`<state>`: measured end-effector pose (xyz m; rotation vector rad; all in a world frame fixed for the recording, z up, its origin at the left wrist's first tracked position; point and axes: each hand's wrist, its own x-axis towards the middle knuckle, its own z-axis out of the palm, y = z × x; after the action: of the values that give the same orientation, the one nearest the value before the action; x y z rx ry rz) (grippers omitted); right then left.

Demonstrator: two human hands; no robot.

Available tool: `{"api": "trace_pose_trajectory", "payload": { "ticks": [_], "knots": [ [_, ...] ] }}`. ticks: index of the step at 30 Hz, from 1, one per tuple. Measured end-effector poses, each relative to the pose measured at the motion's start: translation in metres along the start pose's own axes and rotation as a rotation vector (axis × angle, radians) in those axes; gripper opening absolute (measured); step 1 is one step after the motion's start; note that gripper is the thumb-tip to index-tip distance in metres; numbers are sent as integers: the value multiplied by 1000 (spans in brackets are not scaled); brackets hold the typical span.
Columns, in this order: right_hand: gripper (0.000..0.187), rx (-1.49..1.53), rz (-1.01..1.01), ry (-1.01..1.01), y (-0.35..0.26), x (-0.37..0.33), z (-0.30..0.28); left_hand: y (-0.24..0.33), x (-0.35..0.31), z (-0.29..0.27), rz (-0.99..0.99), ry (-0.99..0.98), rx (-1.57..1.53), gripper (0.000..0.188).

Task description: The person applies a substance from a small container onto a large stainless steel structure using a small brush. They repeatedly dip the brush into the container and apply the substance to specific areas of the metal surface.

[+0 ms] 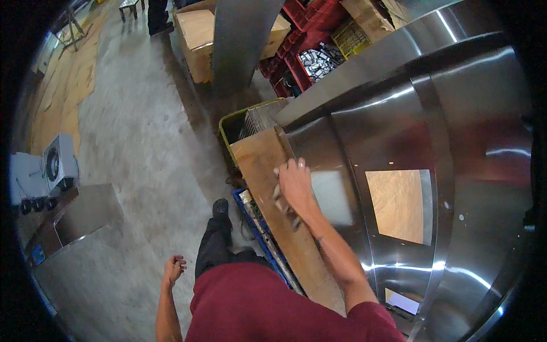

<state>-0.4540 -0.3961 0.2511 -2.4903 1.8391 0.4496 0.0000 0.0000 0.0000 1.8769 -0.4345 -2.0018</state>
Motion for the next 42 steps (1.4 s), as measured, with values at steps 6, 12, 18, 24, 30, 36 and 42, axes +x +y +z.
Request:
{"api": "trace_pose_trajectory", "payload": {
  "ticks": [6, 12, 18, 24, 30, 36, 42],
  "knots": [
    [34, 533, 378, -122, -7, -135, 14, 37, 32, -14, 75, -137, 110, 42],
    [50, 1277, 936, -20, -22, -291, 57, 94, 23, -45, 74, -267, 38, 33],
    [43, 1573, 1742, 447, -30, -506, 97, 135, 10, 39, 308, -277, 464, 31],
    [43, 1649, 1992, 1273, -42, -729, 128, 104, -36, 97, 315, -283, 765, 33],
    [44, 1768, 1584, 1688, -12, -839, 197, 3, -79, 77, 316, -772, 1117, 39],
    [77, 1441, 2025, 1220, 41, -870, 184, -47, -117, 169, 265, -770, 1572, 39],
    [45, 1202, 1804, 1079, -83, -956, 244, -107, -128, 271, 275, -757, 1755, 38]
  ]
}}
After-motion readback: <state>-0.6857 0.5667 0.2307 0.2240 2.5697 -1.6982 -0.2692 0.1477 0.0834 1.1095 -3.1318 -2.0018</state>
